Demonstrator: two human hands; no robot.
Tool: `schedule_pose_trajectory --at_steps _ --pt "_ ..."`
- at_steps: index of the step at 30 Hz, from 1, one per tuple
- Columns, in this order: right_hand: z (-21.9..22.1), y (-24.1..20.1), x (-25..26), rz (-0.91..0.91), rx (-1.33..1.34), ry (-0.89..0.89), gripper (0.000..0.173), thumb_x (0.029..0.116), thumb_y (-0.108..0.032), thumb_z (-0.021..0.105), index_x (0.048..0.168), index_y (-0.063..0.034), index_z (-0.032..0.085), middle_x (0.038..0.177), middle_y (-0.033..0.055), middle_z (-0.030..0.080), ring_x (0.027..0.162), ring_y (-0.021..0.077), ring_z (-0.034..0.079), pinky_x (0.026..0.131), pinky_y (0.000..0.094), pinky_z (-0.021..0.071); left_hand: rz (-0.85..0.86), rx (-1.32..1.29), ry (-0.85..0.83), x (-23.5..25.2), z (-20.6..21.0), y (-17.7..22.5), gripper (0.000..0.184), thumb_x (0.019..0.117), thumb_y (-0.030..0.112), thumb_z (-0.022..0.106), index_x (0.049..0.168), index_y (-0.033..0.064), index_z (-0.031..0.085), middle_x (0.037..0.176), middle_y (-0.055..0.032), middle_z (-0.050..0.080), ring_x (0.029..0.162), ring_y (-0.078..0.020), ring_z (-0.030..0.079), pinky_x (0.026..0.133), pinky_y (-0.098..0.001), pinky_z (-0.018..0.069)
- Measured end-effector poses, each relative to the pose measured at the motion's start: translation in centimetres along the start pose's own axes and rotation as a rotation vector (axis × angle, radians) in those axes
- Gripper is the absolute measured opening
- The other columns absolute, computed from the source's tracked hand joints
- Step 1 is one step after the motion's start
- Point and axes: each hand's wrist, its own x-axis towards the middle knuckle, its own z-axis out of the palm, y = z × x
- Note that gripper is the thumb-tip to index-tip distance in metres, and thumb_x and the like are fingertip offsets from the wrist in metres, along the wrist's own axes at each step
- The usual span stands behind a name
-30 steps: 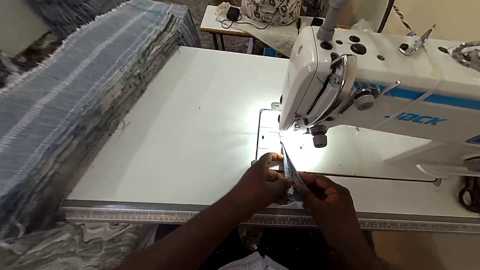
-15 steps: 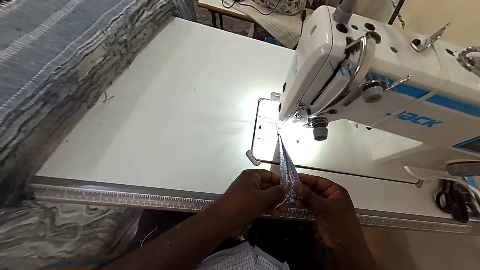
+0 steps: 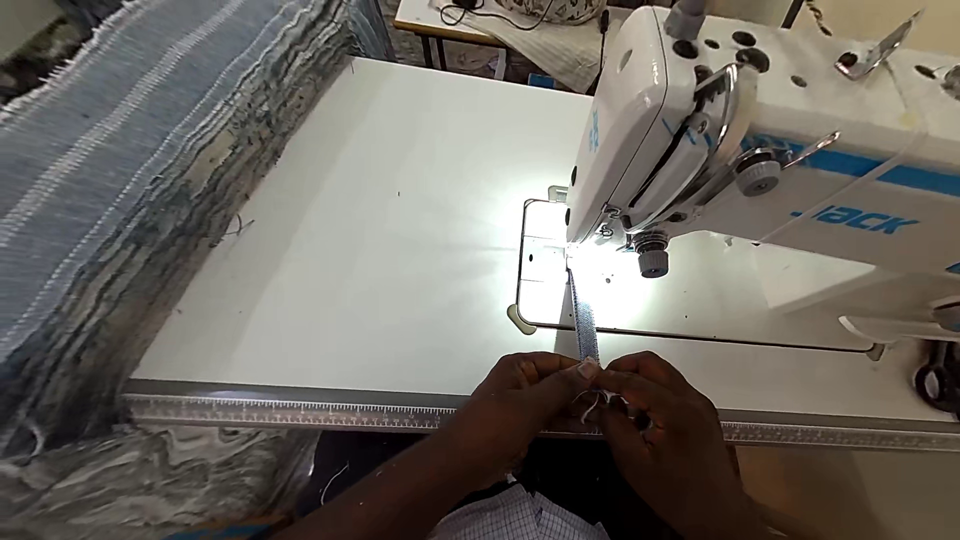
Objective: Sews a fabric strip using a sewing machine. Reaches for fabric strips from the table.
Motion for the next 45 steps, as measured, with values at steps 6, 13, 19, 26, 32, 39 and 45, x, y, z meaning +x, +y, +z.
schedule_pose_trajectory --at_steps 6,13,19,26,32,39,45 --pt "0.4 1.7 1.4 -0.336 -0.203 0.134 0.021 0.0952 -0.018 0.067 0.114 -0.0184 0.076 0.100 -0.0001 0.060 0.097 0.0153 0.056 0.080 0.0297 0.0489 -0.061 0.205 -0.080 0.0 0.3 0.6 0.037 0.1120 0.036 0.038 0.102 0.0083 0.061 0.068 -0.0051 0.052 0.048 -0.0083 0.046 0.043 -0.0179 0.0388" --pt "0.2 1.2 2.3 -0.301 -0.166 0.185 0.019 0.0918 -0.013 0.066 0.104 -0.0173 0.080 0.096 -0.0001 0.064 0.089 0.0125 0.059 0.072 0.0259 0.0504 0.966 1.431 0.260 -0.4 -1.7 0.6 0.041 0.0951 0.046 0.068 0.119 0.0127 0.067 0.109 -0.0018 0.062 0.100 -0.0155 0.060 0.089 -0.0370 0.0522" --pt "0.2 1.4 2.1 -0.312 -0.072 0.169 0.015 0.0899 -0.016 0.067 0.099 -0.0145 0.079 0.093 -0.0015 0.063 0.087 0.0094 0.059 0.071 0.0225 0.0499 1.159 1.509 0.192 0.2 -1.8 1.0 0.017 0.1015 0.025 0.064 0.110 0.0143 0.073 0.101 -0.0004 0.067 0.095 -0.0157 0.062 0.081 -0.0353 0.0478" --pt "1.8 3.3 7.1 -0.199 -0.199 -0.007 0.027 0.0969 -0.025 0.056 0.109 -0.0157 0.079 0.101 0.0025 0.070 0.093 0.0185 0.067 0.075 0.0361 0.0571 0.923 1.547 0.179 1.1 -2.4 -3.2 0.014 0.1004 0.022 0.062 0.104 0.0205 0.075 0.100 0.0051 0.069 0.088 -0.0115 0.063 0.071 -0.0324 0.0487" --pt "4.1 4.3 9.4 -0.165 -0.398 0.004 0.034 0.1013 -0.026 0.050 0.125 -0.0186 0.073 0.111 0.0088 0.065 0.096 0.0275 0.062 0.071 0.0383 0.0531 0.945 1.737 0.105 0.5 -3.9 -2.9 0.030 0.1035 0.041 0.057 0.127 0.0290 0.071 0.146 0.0069 0.057 0.144 -0.0240 0.041 0.112 -0.0517 0.0368" --pt "4.3 4.2 9.1 -0.148 -0.361 0.015 0.030 0.1022 -0.026 0.050 0.117 -0.0169 0.075 0.109 0.0075 0.068 0.100 0.0262 0.064 0.075 0.0396 0.0545 0.901 1.797 0.047 3.5 -5.1 0.8 0.031 0.1015 0.032 0.054 0.126 0.0266 0.073 0.139 0.0066 0.063 0.142 -0.0237 0.046 0.118 -0.0624 0.0303" --pt "4.4 4.3 9.7 -0.131 -0.335 0.059 0.027 0.1021 -0.028 0.051 0.110 -0.0158 0.075 0.105 0.0072 0.070 0.098 0.0256 0.068 0.075 0.0401 0.0565 0.920 1.814 0.055 6.1 -6.3 3.2 0.033 0.1005 0.028 0.051 0.125 0.0238 0.073 0.139 0.0056 0.064 0.142 -0.0253 0.047 0.117 -0.0644 0.0295"
